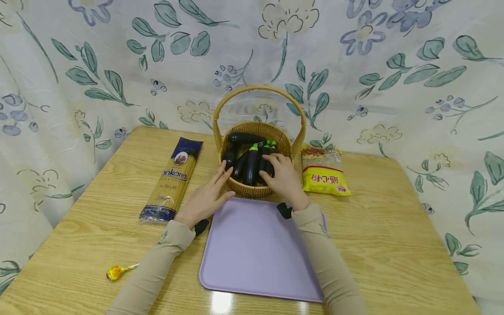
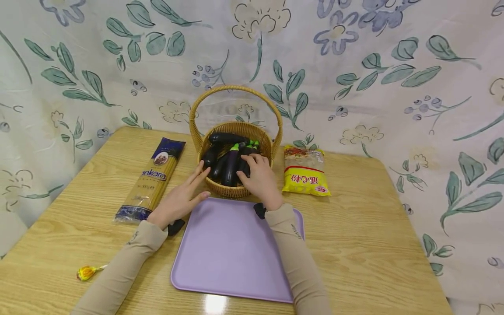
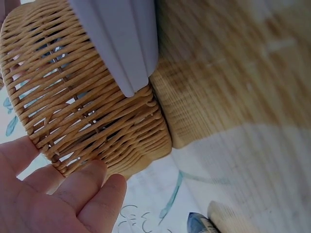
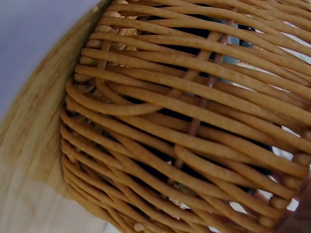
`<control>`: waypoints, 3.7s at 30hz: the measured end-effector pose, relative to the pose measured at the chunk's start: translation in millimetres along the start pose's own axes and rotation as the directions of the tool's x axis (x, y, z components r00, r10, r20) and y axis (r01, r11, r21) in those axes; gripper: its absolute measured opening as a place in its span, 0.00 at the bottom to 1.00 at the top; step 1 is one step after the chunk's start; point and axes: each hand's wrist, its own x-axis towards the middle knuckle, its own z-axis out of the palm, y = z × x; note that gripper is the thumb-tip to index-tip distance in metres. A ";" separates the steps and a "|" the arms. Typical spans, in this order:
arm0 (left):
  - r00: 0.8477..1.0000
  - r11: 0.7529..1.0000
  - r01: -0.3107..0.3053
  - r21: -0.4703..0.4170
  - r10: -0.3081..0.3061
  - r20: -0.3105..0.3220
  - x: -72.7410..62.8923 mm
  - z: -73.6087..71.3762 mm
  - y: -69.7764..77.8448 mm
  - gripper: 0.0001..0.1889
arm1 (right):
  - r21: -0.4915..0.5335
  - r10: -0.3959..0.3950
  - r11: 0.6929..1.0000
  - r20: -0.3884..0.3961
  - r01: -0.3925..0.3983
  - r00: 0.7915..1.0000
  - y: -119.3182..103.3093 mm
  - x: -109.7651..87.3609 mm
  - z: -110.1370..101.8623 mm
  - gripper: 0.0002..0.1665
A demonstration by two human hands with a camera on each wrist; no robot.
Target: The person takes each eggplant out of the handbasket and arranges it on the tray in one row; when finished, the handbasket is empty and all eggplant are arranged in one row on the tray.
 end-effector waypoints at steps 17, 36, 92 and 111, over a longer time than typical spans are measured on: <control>1.000 1.000 0.002 -0.001 -0.002 0.003 -0.2 0.0 1.4 0.37 | -0.030 0.091 0.995 0.023 -0.091 0.996 -0.5 19.4 9.0 0.30; 1.000 1.000 -0.010 -0.003 0.010 -0.006 -1.7 -0.8 0.6 0.37 | -0.107 0.156 0.981 -0.043 -0.160 0.987 -6.0 32.7 14.4 0.29; 1.000 1.000 0.000 -0.003 0.000 -0.005 -1.6 0.9 2.4 0.38 | 0.102 0.151 0.986 -0.175 -0.134 0.973 -25.3 -9.1 -9.4 0.34; 1.000 1.000 -0.001 -0.010 0.001 -0.012 -2.6 0.5 3.4 0.38 | 0.277 0.110 0.957 -0.073 -0.086 0.991 -37.7 -44.4 -2.4 0.38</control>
